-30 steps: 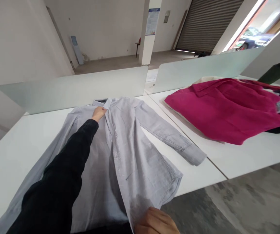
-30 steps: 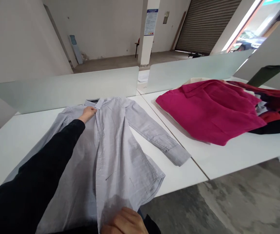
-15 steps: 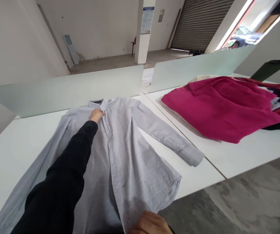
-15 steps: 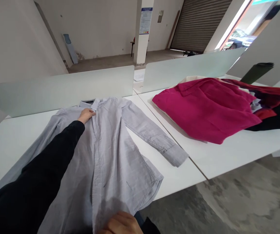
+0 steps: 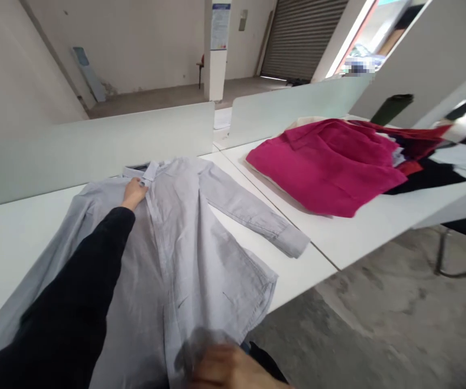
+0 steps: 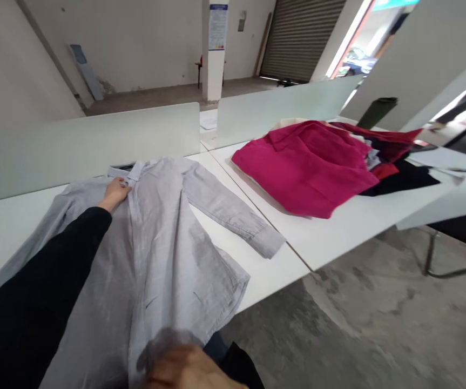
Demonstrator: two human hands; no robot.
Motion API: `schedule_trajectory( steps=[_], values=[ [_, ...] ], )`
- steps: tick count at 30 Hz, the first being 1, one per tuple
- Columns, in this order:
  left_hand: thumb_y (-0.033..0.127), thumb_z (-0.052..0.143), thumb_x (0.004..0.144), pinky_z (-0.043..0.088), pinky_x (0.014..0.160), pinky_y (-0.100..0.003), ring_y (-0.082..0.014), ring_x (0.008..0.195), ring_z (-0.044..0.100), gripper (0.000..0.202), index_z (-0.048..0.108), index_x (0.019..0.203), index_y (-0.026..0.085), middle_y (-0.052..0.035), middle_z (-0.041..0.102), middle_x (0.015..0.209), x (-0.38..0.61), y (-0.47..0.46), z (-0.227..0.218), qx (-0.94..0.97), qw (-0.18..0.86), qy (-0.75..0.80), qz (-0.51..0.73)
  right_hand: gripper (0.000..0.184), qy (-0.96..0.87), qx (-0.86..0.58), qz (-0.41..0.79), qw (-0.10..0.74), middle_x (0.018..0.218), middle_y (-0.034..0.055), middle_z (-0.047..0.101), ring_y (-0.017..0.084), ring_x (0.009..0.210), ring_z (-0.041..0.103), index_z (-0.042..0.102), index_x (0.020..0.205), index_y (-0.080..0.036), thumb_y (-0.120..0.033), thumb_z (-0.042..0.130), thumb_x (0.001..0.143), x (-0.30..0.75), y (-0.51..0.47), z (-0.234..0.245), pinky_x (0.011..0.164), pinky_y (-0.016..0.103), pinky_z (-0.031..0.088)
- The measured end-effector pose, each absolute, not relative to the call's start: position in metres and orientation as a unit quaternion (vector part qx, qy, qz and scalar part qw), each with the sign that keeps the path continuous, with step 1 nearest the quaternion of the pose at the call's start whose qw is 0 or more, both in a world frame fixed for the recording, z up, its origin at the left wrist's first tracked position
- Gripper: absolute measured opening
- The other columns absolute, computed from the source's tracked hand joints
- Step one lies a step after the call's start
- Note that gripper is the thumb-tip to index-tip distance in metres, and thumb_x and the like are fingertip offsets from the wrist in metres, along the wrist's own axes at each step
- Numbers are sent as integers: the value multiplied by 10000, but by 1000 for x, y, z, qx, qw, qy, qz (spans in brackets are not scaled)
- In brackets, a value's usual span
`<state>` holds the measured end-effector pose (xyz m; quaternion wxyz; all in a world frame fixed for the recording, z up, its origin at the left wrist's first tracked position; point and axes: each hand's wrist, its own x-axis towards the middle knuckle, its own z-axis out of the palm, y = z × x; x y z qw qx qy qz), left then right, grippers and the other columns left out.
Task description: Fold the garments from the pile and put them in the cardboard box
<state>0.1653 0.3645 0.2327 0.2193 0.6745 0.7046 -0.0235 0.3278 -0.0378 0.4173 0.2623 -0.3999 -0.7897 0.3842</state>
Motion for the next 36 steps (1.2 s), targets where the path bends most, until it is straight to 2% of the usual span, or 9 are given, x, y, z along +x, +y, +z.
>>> schedule_trajectory(
  steps=[4,9,12,16,18,23,28,31,36],
  values=[
    [267,548,846,393,1061,-413,-310,1284,481,512,499,1337,131,-191,563,1307,166,353,246,723,204,660,-20,203,-687,-594,273,317,768,35,656,124,696,596,606,932,-168,-171,412,991,387,-40,427,628,229,479],
    [257,490,877,351,1105,-444,-319,1270,492,408,596,1267,206,-142,565,1306,174,342,252,773,193,603,-33,140,-612,-742,113,248,911,94,678,200,820,642,670,960,-179,-234,543,935,442,-49,400,692,311,530],
    [282,458,891,367,1085,-473,-344,1268,490,415,605,1270,196,-161,523,1375,177,329,245,782,187,592,-53,216,-641,-733,119,196,986,106,676,219,865,633,687,1012,-173,-151,502,903,449,-44,385,729,350,535],
    [341,360,936,358,1058,-582,-375,1348,395,460,554,1332,209,-177,442,1468,175,312,234,784,183,588,-72,525,-665,-725,135,120,1128,108,662,236,976,610,653,1176,-187,7,415,749,446,-33,375,786,374,498],
    [344,304,956,330,1069,-606,-352,1378,359,478,515,1366,217,-172,407,1500,173,305,230,791,181,580,-74,543,-661,-728,142,112,1095,102,675,232,963,611,661,1169,-192,22,412,737,443,-29,372,793,371,470],
    [327,262,968,299,1089,-602,-322,1398,334,485,481,1386,215,-172,384,1516,170,300,226,803,170,567,-69,327,-629,-751,120,158,884,73,705,201,817,627,699,1018,-187,-58,442,864,450,-37,369,800,377,416],
    [325,255,970,286,1105,-586,-318,1394,340,485,492,1376,202,-172,388,1511,171,299,226,806,167,564,-65,273,-600,-780,58,166,824,63,706,203,761,640,691,995,-175,-128,436,909,462,-66,366,781,382,434],
    [340,259,970,285,1112,-564,-324,1412,308,492,476,1392,209,-169,355,1529,172,297,231,801,165,573,-59,266,-598,-782,61,168,828,70,704,210,758,648,692,1010,-177,-180,440,927,466,-76,366,751,375,477],
    [366,350,940,240,1119,-607,-398,1452,184,526,448,1425,186,-169,269,1571,177,272,254,812,151,563,-22,247,-584,-788,88,175,919,94,705,231,852,669,694,1001,-188,-219,465,915,470,-76,367,764,375,539]
  ],
)
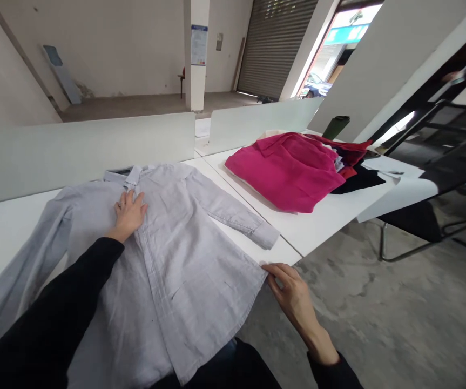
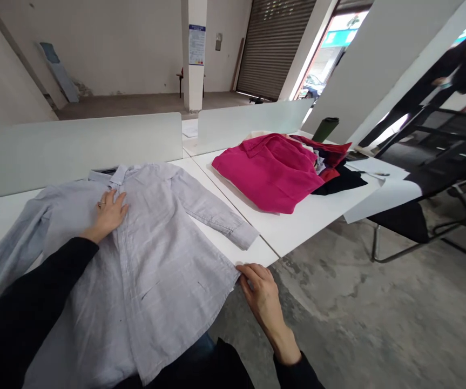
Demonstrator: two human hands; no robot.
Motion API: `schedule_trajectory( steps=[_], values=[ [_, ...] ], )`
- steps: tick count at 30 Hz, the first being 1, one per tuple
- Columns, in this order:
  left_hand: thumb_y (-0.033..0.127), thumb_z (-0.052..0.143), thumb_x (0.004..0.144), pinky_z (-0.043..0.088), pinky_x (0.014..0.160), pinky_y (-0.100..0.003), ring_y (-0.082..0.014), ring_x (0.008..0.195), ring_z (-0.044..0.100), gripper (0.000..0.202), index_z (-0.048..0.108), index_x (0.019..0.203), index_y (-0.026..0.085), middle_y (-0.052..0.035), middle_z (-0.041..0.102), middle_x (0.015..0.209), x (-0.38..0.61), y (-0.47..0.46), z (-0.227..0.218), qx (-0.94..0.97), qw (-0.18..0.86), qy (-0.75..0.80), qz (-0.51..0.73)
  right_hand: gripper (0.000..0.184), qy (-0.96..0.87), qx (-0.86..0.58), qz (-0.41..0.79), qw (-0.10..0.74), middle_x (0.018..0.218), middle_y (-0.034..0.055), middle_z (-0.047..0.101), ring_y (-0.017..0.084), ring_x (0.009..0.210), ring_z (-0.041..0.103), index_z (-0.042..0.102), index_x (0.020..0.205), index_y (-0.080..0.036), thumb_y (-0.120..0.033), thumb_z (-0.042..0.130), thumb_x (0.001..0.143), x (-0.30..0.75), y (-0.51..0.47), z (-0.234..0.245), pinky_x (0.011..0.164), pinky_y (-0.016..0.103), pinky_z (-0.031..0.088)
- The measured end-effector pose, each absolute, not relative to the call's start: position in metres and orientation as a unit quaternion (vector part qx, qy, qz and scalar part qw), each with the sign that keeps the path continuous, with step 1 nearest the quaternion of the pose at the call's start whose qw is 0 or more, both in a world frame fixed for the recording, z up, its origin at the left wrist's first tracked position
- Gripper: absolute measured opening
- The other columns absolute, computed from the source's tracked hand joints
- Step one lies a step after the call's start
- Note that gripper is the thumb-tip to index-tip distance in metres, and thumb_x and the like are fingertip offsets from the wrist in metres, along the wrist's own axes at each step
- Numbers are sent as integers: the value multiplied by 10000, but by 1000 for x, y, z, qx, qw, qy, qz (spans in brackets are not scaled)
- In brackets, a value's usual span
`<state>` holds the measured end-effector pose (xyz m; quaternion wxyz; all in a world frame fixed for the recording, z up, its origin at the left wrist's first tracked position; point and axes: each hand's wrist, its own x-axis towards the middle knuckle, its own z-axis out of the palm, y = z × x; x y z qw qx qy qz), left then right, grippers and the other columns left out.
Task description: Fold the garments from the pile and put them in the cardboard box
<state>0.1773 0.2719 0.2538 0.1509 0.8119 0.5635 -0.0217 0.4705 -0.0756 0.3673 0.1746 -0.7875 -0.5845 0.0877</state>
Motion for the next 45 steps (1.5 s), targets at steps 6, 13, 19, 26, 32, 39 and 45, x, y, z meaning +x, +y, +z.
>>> schedule_trajectory(
  steps=[6,13,19,26,32,39,45],
  values=[
    [382,427,863,244,1174,-434,-266,1446,270,424,644,1223,325,-52,478,1454,155,170,322,871,308,382,26,297,-593,-771,136,189,984,99,704,229,901,673,684,1085,-185,-189,445,910,468,-70,371,770,353,556],
    [601,548,798,505,831,-398,-241,902,642,252,715,872,427,-34,691,944,104,9,416,567,679,458,-91,294,-572,-778,187,182,926,64,721,159,641,644,698,1054,-187,-208,437,920,470,-70,377,620,278,542],
    [486,789,637,512,841,-387,-247,1029,648,380,683,973,344,-46,657,1180,112,-80,411,40,783,619,46,249,-557,-799,88,208,1130,144,649,248,962,644,690,1051,-174,-245,500,906,451,-75,387,788,372,547],
    [21,600,755,551,756,-307,-170,786,673,173,553,710,181,-19,661,804,148,-60,409,-213,683,648,261,184,-541,-646,447,301,754,55,693,159,697,658,719,860,-199,-264,553,905,353,-106,407,620,254,513],
    [53,611,821,533,627,-241,-140,720,668,107,621,778,151,-31,688,812,146,-57,412,-204,684,665,220,574,-152,-496,808,279,615,25,641,93,455,530,675,836,-130,-695,613,755,303,-117,377,449,210,315],
    [381,850,613,521,730,-238,-195,859,663,292,735,786,175,-43,733,853,135,-68,405,-2,734,648,205,470,32,-388,858,335,497,-41,537,52,363,420,602,752,-137,-599,689,757,288,-96,393,413,199,291],
    [527,777,631,490,940,-368,-299,1059,630,410,729,819,166,-80,738,974,140,-68,411,79,720,656,211,504,-44,-434,841,319,551,-8,597,72,393,526,620,757,-118,-619,678,758,271,-102,386,425,185,353]
  ],
)
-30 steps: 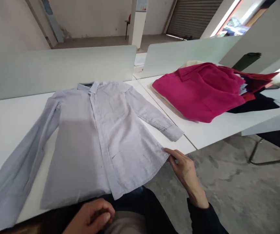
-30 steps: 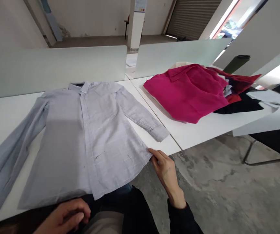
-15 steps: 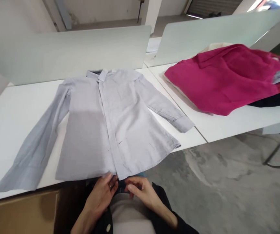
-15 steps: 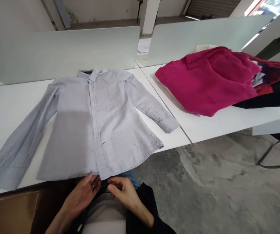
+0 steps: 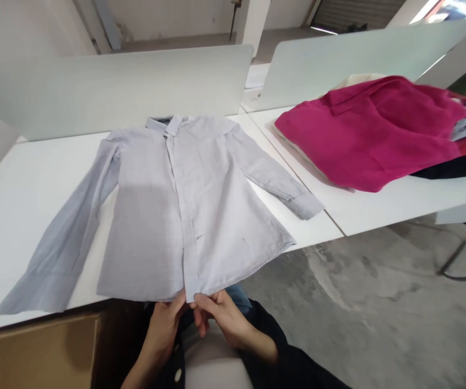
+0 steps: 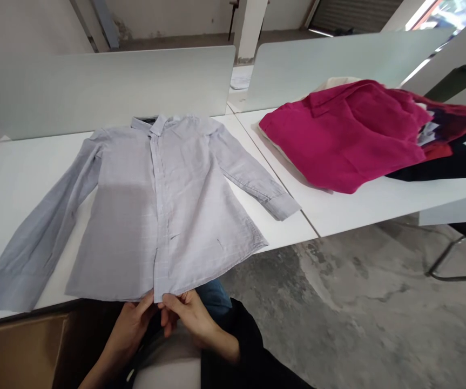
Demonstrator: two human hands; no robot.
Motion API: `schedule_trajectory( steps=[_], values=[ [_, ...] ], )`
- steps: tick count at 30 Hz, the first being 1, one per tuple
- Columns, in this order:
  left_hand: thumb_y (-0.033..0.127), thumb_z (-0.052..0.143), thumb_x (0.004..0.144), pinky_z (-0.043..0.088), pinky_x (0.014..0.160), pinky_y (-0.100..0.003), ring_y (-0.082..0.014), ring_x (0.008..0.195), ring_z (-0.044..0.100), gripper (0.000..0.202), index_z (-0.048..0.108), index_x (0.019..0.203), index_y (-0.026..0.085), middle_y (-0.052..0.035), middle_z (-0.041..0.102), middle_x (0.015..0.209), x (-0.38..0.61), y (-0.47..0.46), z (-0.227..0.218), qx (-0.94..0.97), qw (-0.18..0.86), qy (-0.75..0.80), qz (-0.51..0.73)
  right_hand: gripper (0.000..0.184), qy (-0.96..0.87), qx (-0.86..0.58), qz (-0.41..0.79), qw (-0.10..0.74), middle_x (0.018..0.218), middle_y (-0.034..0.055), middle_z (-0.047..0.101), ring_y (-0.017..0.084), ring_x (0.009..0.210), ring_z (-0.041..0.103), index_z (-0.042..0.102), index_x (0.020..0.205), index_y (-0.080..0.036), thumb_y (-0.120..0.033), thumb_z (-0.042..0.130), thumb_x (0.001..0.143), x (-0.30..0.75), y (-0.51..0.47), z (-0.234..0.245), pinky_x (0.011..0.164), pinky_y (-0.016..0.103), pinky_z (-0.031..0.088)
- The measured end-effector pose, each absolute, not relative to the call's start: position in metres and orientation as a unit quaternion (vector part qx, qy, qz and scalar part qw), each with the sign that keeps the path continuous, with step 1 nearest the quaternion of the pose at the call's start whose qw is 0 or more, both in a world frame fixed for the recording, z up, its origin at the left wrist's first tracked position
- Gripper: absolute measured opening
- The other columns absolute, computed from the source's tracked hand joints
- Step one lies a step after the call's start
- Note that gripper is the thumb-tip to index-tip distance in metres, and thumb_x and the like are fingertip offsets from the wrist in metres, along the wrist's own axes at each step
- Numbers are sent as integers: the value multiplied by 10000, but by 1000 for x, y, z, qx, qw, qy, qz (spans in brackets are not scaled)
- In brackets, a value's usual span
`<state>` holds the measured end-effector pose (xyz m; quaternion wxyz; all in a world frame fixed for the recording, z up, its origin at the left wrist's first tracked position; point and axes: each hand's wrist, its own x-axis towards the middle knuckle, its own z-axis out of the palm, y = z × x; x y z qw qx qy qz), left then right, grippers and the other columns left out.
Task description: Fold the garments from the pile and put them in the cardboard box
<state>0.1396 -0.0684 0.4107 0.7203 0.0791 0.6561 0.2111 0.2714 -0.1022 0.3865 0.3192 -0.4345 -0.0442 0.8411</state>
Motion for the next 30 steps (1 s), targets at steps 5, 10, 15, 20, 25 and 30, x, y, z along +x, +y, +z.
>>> schedule_trajectory(
  steps=[5,10,15,20,25,30],
  values=[
    [616,722,632,400,1068,-454,-339,1148,590,545,701,919,154,-126,722,1051,134,-72,407,148,669,703,192,537,-137,-430,844,289,521,-19,572,77,428,528,625,690,-140,-669,605,783,273,-104,377,475,194,411],
    [560,763,619,479,972,-424,-328,1141,596,521,695,964,175,-118,696,1148,128,-80,393,130,667,720,141,324,-332,-597,670,290,617,8,633,121,506,577,656,713,-180,-470,608,850,338,-93,397,519,242,461],
    [503,837,521,542,761,-329,-280,969,641,459,704,835,196,-69,719,936,130,-78,392,53,680,711,170,140,-519,-787,163,290,965,105,694,214,811,629,696,907,-199,-276,597,845,427,-84,406,739,365,515],
    [475,818,562,548,726,-311,-258,937,654,402,706,835,201,-53,725,937,130,-79,394,56,675,711,190,168,-622,-755,76,195,1000,93,696,233,879,630,690,947,-207,-227,532,894,459,-72,391,785,398,490],
    [475,786,622,541,876,-394,-294,1017,655,368,701,861,209,-67,734,1014,126,-85,397,65,672,716,179,157,-582,-781,17,224,851,56,704,196,796,657,679,877,-209,-219,525,907,461,-91,393,733,322,510],
    [571,753,621,464,994,-480,-330,957,659,382,701,751,216,-82,737,885,120,-85,400,124,677,718,102,198,-558,-796,137,189,870,70,708,203,766,675,687,844,-214,-269,502,888,463,-111,386,692,323,536]
  ],
)
